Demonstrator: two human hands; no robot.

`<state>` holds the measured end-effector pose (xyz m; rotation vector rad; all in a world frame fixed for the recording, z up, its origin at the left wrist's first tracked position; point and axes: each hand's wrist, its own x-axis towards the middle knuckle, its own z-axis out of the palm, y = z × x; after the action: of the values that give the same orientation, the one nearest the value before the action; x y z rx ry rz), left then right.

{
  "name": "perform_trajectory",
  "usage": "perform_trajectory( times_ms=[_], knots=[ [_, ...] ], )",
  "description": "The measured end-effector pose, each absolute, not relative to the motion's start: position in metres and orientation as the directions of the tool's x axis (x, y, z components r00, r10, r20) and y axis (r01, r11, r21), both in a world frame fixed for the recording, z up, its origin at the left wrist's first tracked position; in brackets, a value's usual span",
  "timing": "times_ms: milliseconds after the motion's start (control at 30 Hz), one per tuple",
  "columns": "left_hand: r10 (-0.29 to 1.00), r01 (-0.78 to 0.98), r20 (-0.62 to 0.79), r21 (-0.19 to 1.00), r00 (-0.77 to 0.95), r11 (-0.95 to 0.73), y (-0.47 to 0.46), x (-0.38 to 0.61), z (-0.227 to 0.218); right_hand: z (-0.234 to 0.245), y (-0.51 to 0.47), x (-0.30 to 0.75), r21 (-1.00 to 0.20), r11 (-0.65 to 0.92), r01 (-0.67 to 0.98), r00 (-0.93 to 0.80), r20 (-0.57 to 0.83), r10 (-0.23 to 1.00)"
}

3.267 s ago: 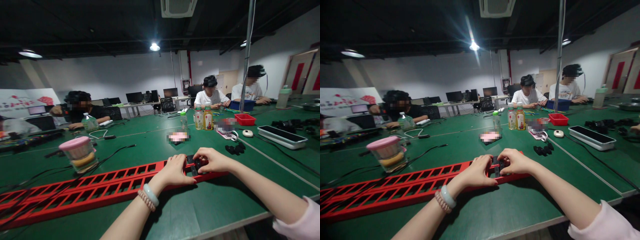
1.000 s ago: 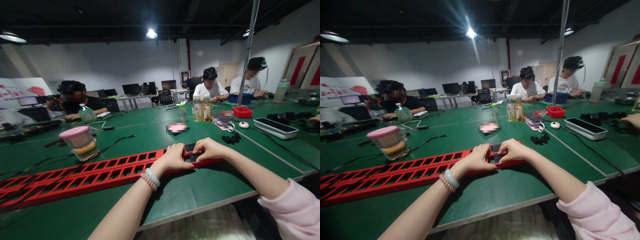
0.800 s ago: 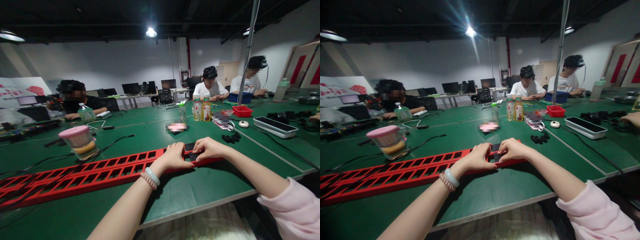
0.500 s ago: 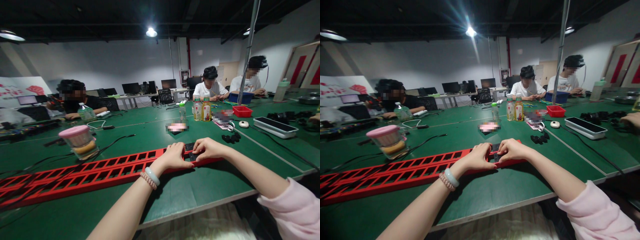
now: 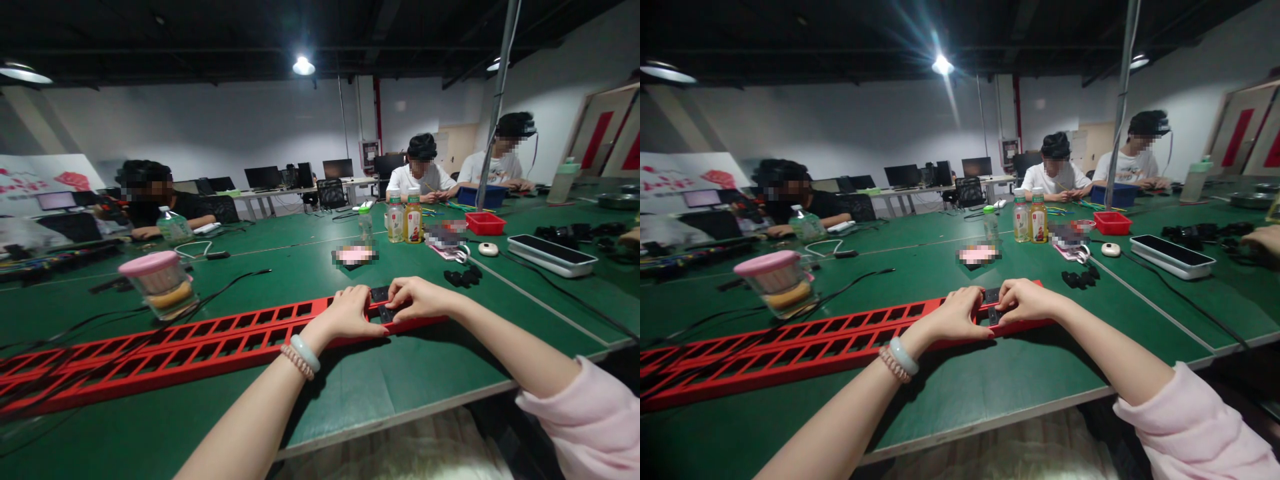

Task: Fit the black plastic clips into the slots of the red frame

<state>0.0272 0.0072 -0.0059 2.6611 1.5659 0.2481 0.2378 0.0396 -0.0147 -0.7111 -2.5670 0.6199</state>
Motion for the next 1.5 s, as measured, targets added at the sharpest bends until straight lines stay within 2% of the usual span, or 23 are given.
perform_trajectory(
  times_ms=[833,1000,1067,1167,1300,1400,1500],
  knots=[
    [0.885,0.878,0.107,0.118,0.453,-0.464,0.005,0.03,-0.003,-0.012,0.035,0.237,-0.468,0.794,0.389,-0.795,0.264,0.546],
    [0.885,0.877,0.103,0.121,0.454,-0.464,0.004,0.03,-0.003,-0.011,0.038,0.24,-0.448,0.812,0.374,-0.77,0.339,0.541],
    [0.88,0.873,0.115,0.117,0.461,-0.473,0.005,0.029,-0.003,-0.011,0.045,0.247,-0.398,0.813,0.426,-0.724,0.39,0.57],
    [0.874,0.867,0.125,0.118,0.47,-0.483,0.006,0.028,-0.004,-0.012,0.061,0.267,-0.271,0.754,0.598,-0.635,0.415,0.652],
    [0.87,0.865,0.127,0.115,0.476,-0.489,0.007,0.027,-0.005,-0.016,0.088,0.308,-0.152,0.546,0.824,-0.473,0.346,0.81],
    [0.871,0.865,0.129,0.113,0.475,-0.489,0.007,0.027,-0.006,-0.017,0.101,0.335,-0.112,0.437,0.892,-0.391,0.292,0.873],
    [0.865,0.86,0.129,0.109,0.485,-0.498,0.007,0.026,-0.006,-0.018,0.106,0.349,-0.115,0.396,0.911,-0.37,0.196,0.908]
  ],
)
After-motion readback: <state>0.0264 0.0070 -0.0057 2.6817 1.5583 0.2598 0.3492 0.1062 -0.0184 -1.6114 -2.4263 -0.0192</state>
